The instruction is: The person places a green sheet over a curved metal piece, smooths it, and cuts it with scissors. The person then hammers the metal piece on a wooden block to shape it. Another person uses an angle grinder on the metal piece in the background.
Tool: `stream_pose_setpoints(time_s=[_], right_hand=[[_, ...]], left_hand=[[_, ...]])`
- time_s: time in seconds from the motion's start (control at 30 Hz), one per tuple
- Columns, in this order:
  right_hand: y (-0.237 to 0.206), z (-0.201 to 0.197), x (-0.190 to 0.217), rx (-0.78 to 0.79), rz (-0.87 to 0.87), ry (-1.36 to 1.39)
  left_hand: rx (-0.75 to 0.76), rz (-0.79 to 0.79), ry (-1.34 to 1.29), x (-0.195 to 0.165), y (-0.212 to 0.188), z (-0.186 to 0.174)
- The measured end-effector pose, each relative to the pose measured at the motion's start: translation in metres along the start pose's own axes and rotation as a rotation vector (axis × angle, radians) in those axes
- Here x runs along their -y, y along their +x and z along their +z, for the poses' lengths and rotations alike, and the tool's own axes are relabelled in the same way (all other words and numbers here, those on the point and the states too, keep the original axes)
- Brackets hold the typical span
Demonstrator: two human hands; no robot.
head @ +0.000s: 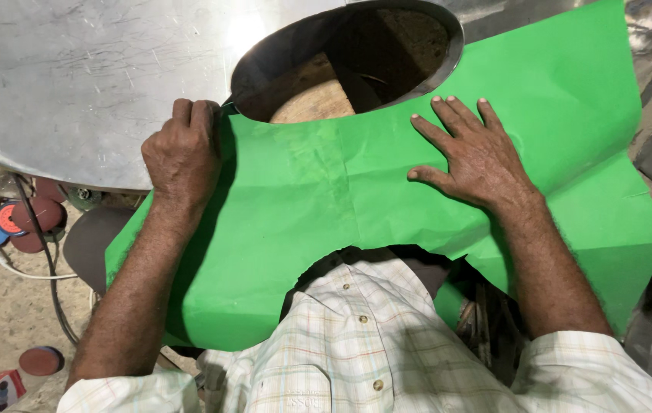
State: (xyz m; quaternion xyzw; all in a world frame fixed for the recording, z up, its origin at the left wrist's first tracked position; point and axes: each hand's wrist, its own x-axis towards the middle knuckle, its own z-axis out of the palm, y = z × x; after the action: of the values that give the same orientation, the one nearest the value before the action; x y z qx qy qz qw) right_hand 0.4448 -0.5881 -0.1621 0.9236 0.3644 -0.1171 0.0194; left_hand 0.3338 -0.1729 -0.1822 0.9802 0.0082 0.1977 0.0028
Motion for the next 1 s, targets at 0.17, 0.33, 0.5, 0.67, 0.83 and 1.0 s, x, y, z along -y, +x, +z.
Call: stream_pose_setpoints(time_s=[0.17,0.33,0.5,0.67,0.83,1.0], right_hand=[[0.003,0.001,0.000,0.003,-0.009,-0.016],[0.004,-0.003,0.003,-0.015,-0.014,-0.004],[-0.005,0.003,-0.006,-0.045,-0.016,0.023],[-0.020,0.010,-0.015,-0.067,0.000,0.033],[-0.021,0.000,-0.009,-0.121,-0.010,0.031],[-0.002,-0.025,0.003,-0.078,0.018,0.023]], left_hand=[[0.106,0.026,0.133,-0.003,0.000,-0.005],[0.110,0.206,-0.055,-0.040,0.000,-0.017],[0.394,0.365,-0.449,-0.105,0.002,-0.029],[0.460,0.455,-0.443,-0.141,0.015,-0.017],[0.450,0.457,-0.361,-0.142,0.017,-0.008],[0.465,0.342,-0.410,-0.122,0.034,-0.006]])
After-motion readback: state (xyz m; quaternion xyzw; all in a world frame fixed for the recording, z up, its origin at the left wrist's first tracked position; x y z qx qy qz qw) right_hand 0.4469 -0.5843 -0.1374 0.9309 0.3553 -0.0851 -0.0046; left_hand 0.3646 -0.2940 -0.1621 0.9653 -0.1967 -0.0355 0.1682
